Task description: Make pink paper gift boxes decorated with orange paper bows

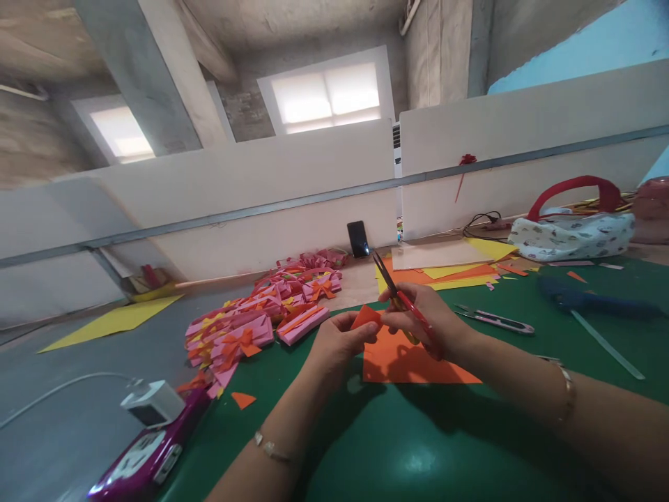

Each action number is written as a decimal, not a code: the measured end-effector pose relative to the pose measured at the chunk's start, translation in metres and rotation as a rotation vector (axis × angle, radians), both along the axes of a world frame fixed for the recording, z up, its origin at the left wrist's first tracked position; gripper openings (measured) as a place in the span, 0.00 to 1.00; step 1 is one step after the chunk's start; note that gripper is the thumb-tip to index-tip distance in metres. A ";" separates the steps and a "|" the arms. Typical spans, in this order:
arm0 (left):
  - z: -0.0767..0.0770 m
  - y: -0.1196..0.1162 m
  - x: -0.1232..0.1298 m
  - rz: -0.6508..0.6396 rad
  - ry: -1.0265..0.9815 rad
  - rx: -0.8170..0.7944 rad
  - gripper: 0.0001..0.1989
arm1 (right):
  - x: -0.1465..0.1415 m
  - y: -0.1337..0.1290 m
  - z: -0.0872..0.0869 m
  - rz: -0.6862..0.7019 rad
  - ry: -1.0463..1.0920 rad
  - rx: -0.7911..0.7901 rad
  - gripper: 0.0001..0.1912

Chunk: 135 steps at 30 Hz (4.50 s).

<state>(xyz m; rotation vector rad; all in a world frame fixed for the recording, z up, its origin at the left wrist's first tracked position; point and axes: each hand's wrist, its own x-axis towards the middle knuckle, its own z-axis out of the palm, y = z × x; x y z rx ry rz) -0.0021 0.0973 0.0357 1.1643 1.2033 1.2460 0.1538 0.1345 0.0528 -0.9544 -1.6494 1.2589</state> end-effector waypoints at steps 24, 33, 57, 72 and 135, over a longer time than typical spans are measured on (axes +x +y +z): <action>0.000 0.012 -0.014 0.230 -0.174 0.064 0.18 | 0.012 0.005 0.010 0.315 -0.415 -0.006 0.22; 0.001 0.011 -0.011 0.229 -0.170 0.034 0.19 | 0.012 0.006 0.008 0.338 -0.425 0.024 0.20; 0.004 0.007 -0.012 0.201 -0.163 -0.002 0.23 | 0.010 0.009 0.001 0.300 -0.422 0.047 0.24; -0.003 0.010 -0.013 0.124 -0.122 -0.012 0.24 | 0.010 0.011 -0.007 0.295 -0.516 0.251 0.25; 0.004 0.002 -0.007 -0.039 -0.135 -0.045 0.17 | 0.009 0.019 -0.010 0.129 0.205 -0.322 0.15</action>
